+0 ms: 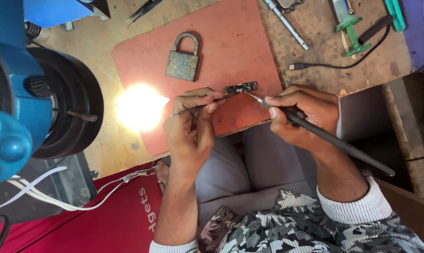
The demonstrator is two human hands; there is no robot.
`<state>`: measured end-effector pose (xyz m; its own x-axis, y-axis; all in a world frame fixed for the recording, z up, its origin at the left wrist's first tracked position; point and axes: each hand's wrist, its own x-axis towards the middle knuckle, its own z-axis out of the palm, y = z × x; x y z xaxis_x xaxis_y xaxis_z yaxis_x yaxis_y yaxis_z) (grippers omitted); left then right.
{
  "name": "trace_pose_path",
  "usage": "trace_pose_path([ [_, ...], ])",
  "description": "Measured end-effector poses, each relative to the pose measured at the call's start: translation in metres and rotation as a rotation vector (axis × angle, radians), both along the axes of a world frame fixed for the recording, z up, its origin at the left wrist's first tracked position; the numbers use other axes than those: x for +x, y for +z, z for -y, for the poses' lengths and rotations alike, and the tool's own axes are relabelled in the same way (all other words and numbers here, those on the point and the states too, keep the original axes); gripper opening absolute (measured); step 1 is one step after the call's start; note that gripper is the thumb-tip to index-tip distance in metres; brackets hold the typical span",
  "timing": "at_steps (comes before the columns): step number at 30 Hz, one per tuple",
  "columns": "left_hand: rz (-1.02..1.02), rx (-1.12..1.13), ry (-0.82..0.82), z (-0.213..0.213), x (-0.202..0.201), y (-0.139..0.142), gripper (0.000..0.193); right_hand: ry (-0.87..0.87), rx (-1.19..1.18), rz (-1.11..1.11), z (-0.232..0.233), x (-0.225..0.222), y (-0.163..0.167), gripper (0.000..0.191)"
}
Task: The person applies flux to a small circuit board and then uses a soldering iron to reflow solder on multiple points. They hold the board with tweezers while working under a magnifying lamp.
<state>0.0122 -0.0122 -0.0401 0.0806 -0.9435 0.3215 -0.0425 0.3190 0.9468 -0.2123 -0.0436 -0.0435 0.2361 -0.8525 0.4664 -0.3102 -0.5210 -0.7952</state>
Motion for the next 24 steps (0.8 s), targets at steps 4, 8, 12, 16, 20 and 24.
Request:
trace_pose_path([
  [4, -0.064, -0.024, -0.017, 0.0022, -0.0012, 0.0010, 0.010, -0.025, -0.017, -0.035, -0.0014, 0.0010, 0.0016, 0.013],
  [8, 0.099, 0.033, 0.031, 0.0018, 0.0002, 0.0024, 0.009, -0.031, -0.018, -0.053, -0.0029, 0.0022, 0.0024, 0.013],
  [12, 0.142, 0.031, 0.038, 0.0005, 0.0017, 0.0035, 0.008, -0.042, -0.013, -0.057, -0.0041, 0.0036, 0.0033, 0.013],
  [16, 0.025, 0.020, -0.008, -0.0004, 0.0013, 0.0025, 0.009, -0.040, -0.019, -0.079, -0.0050, 0.0035, 0.0060, 0.012],
  [20, -0.031, 0.022, -0.029, -0.0009, 0.0007, 0.0023, 0.010, -0.049, -0.051, -0.097, -0.0054, 0.0050, 0.0075, 0.013],
  [24, -0.051, 0.039, -0.030, -0.0030, 0.0008, 0.0027, 0.009, -0.045, -0.078, -0.110, -0.0055, 0.0050, 0.0079, 0.014],
])
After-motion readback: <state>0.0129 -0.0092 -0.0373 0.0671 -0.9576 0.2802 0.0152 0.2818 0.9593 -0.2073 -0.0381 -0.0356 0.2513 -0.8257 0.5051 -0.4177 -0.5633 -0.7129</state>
